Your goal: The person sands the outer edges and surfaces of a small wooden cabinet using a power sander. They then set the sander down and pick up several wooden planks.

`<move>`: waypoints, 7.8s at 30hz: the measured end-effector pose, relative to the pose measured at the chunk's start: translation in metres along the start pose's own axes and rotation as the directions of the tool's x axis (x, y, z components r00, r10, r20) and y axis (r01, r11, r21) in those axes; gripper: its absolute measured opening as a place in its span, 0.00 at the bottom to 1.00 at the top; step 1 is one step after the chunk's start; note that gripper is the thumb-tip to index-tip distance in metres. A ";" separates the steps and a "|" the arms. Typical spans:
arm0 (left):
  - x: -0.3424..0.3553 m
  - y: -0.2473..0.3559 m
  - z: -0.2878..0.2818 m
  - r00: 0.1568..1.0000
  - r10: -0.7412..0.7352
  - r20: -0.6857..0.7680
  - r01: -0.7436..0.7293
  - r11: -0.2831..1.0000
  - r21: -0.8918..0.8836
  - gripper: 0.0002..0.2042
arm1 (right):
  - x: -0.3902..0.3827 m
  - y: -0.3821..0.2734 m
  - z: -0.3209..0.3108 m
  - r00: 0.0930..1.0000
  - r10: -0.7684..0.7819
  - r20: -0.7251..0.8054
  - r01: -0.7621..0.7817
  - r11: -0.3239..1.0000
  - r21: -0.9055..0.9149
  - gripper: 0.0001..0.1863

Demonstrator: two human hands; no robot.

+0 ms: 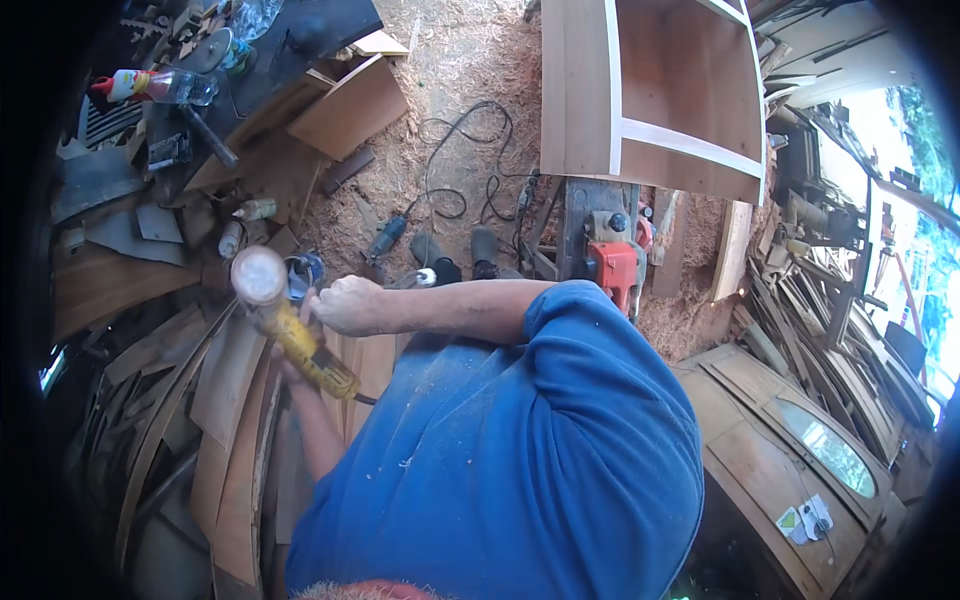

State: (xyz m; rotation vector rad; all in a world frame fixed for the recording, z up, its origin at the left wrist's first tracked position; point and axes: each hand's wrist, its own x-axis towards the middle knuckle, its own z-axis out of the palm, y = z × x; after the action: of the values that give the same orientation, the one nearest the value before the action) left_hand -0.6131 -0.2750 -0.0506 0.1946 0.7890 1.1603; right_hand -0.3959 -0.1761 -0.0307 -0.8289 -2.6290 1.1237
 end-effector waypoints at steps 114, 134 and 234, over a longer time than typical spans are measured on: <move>0.203 -0.063 0.443 0.617 -0.370 0.695 -0.702 0.141 0.698 0.46 | -0.215 0.082 -0.275 0.058 0.667 -0.742 0.842 0.367 0.396 0.36; 0.340 -0.206 0.642 0.336 -0.626 0.704 -0.085 0.724 0.685 0.16 | -0.407 0.141 -0.411 -0.820 0.260 -0.510 0.383 0.911 -0.151 0.35; 0.731 -0.191 0.606 -0.317 -0.529 0.787 -0.920 0.372 -0.120 0.16 | -0.437 0.623 -0.745 -0.576 0.666 -0.474 -0.619 0.023 0.785 0.47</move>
State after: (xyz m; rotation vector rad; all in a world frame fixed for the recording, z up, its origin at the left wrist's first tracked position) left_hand 0.0444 0.4366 -0.0456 2.3590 -0.5869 0.4159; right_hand 0.4971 0.3936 0.0800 -2.5607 -0.4275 0.2636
